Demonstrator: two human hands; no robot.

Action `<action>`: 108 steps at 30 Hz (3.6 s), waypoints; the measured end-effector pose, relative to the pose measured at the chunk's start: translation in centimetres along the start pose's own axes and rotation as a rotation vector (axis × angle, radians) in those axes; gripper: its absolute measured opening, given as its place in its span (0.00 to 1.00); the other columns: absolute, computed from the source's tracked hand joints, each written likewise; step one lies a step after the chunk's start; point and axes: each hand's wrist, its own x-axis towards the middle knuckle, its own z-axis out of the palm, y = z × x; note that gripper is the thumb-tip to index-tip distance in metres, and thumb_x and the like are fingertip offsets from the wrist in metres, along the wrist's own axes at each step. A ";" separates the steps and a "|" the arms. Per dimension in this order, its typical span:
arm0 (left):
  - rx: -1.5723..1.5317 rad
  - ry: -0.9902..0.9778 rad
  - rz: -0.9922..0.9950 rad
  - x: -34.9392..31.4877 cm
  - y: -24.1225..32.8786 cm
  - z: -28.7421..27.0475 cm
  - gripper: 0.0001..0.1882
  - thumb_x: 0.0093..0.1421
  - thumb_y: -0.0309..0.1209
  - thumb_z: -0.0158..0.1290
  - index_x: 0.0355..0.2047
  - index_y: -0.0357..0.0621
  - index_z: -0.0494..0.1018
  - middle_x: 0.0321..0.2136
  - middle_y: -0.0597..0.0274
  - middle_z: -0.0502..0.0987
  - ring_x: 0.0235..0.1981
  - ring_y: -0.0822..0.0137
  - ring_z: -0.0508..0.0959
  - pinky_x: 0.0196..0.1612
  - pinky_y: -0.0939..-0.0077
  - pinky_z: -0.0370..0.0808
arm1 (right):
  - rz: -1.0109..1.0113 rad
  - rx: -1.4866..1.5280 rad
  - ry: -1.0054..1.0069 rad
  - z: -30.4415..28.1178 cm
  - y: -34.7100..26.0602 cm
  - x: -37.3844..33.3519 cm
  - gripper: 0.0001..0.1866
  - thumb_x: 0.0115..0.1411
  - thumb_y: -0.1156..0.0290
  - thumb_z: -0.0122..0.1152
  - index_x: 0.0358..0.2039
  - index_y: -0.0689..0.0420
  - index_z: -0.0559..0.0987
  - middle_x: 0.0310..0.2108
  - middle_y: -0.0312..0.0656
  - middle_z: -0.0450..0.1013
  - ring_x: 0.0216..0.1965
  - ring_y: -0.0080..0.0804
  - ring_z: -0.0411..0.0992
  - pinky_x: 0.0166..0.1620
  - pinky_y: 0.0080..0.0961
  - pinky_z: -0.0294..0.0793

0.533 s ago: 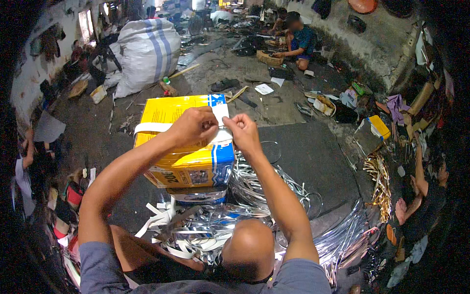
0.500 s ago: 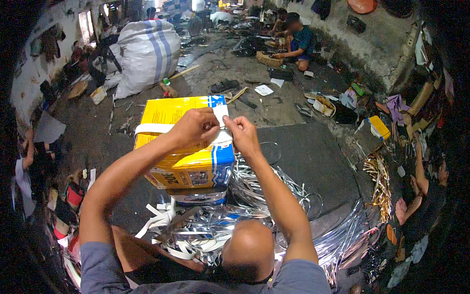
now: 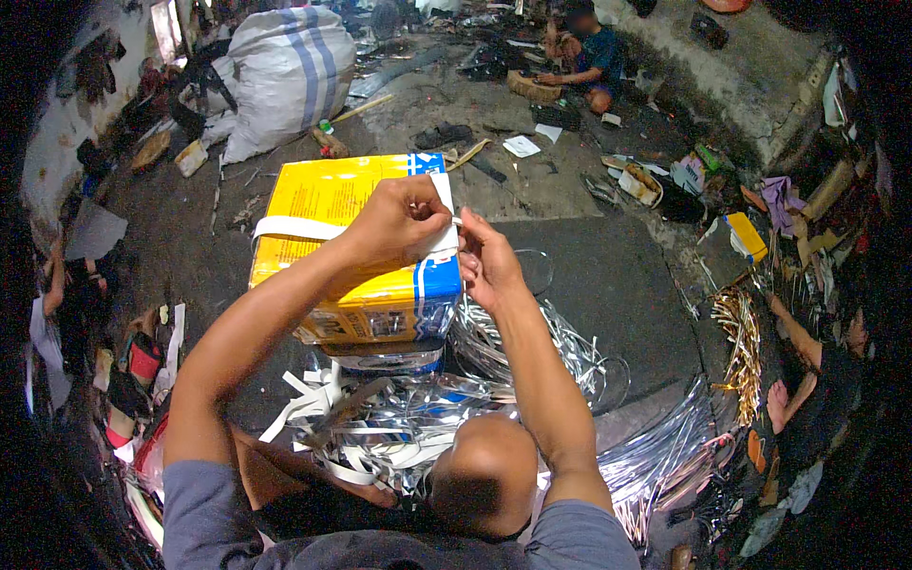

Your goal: The person sits on the floor and repeatedly ties white plastic straps around a yellow and blue box. They pull the straps tight and secure them by hand, discarding excess strap pieces onto the floor.

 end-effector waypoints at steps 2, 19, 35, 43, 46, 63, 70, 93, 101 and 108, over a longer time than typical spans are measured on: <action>0.004 -0.006 -0.005 -0.2 0.4 0.0 0.04 0.56 0.25 0.63 0.27 0.35 0.81 0.25 0.57 0.78 0.26 0.70 0.77 0.30 0.72 0.74 | -0.113 -0.236 0.023 0.8 -1.4 -0.1 0.17 0.70 0.49 0.58 0.32 0.48 0.72 0.21 0.30 0.68 0.14 0.15 0.61 0.13 0.15 0.56; 0.029 0.009 -0.046 0.2 -0.3 -0.3 0.06 0.52 0.27 0.65 0.27 0.37 0.83 0.25 0.53 0.82 0.25 0.64 0.82 0.32 0.70 0.79 | -0.666 -1.258 0.376 -13.0 7.3 9.1 0.17 0.64 0.64 0.57 0.30 0.67 0.84 0.30 0.64 0.79 0.33 0.62 0.78 0.39 0.50 0.75; 0.044 -0.091 -0.045 0.3 0.8 -0.3 0.03 0.57 0.23 0.63 0.30 0.35 0.83 0.28 0.60 0.81 0.30 0.71 0.80 0.34 0.76 0.78 | 0.172 -1.436 0.940 -29.1 19.6 4.5 0.18 0.57 0.67 0.59 0.42 0.68 0.82 0.47 0.65 0.79 0.50 0.64 0.77 0.55 0.50 0.76; 0.092 -0.120 0.139 0.0 1.5 -0.6 0.03 0.58 0.23 0.62 0.31 0.35 0.82 0.29 0.55 0.79 0.30 0.62 0.80 0.33 0.70 0.77 | 0.186 -1.560 0.966 -30.6 19.1 2.9 0.17 0.63 0.68 0.54 0.46 0.67 0.79 0.47 0.59 0.80 0.49 0.60 0.79 0.53 0.52 0.79; 0.115 -0.165 0.233 -0.4 1.1 -0.9 0.05 0.59 0.23 0.62 0.35 0.35 0.82 0.32 0.53 0.79 0.31 0.56 0.81 0.34 0.66 0.78 | 0.198 -1.573 0.931 -31.2 19.3 3.1 0.17 0.63 0.68 0.53 0.47 0.66 0.79 0.48 0.59 0.79 0.50 0.60 0.79 0.53 0.51 0.79; 0.340 -0.202 0.187 -0.8 1.3 -1.5 0.21 0.61 0.45 0.58 0.49 0.47 0.85 0.42 0.53 0.76 0.44 0.54 0.78 0.52 0.63 0.75 | 0.172 -0.988 1.411 -38.0 14.5 -4.4 0.30 0.68 0.56 0.55 0.60 0.68 0.67 0.45 0.60 0.79 0.41 0.64 0.81 0.46 0.51 0.81; 0.563 0.073 0.589 -6.0 5.8 1.9 0.10 0.50 0.29 0.65 0.30 0.44 0.75 0.28 0.60 0.72 0.29 0.59 0.77 0.30 0.63 0.76 | -0.754 -1.644 0.539 -25.4 24.2 -7.0 0.20 0.62 0.63 0.65 0.51 0.61 0.75 0.49 0.54 0.70 0.53 0.56 0.70 0.55 0.47 0.72; -0.224 -0.360 -0.770 -20.9 2.9 7.0 0.12 0.60 0.36 0.60 0.34 0.38 0.80 0.29 0.51 0.81 0.33 0.61 0.81 0.39 0.64 0.76 | 0.218 -0.540 -0.607 -11.7 13.5 -10.0 0.35 0.57 0.81 0.71 0.64 0.57 0.67 0.49 0.34 0.73 0.51 0.18 0.70 0.54 0.20 0.70; -0.098 -0.331 -0.399 -15.9 9.4 -9.4 0.13 0.59 0.26 0.65 0.40 0.41 0.74 0.32 0.68 0.77 0.38 0.72 0.77 0.43 0.74 0.76 | -0.317 -1.135 -0.418 -1.0 1.8 -12.8 0.14 0.60 0.73 0.72 0.43 0.55 0.75 0.35 0.28 0.70 0.39 0.14 0.67 0.36 0.16 0.67; 0.060 -0.171 -0.808 -15.0 5.0 -24.8 0.10 0.65 0.35 0.57 0.27 0.47 0.76 0.22 0.75 0.75 0.22 0.83 0.71 0.24 0.83 0.65 | -0.273 -1.170 -0.317 5.4 -5.0 -8.9 0.13 0.67 0.62 0.66 0.39 0.60 0.81 0.31 0.33 0.80 0.28 0.17 0.76 0.30 0.18 0.78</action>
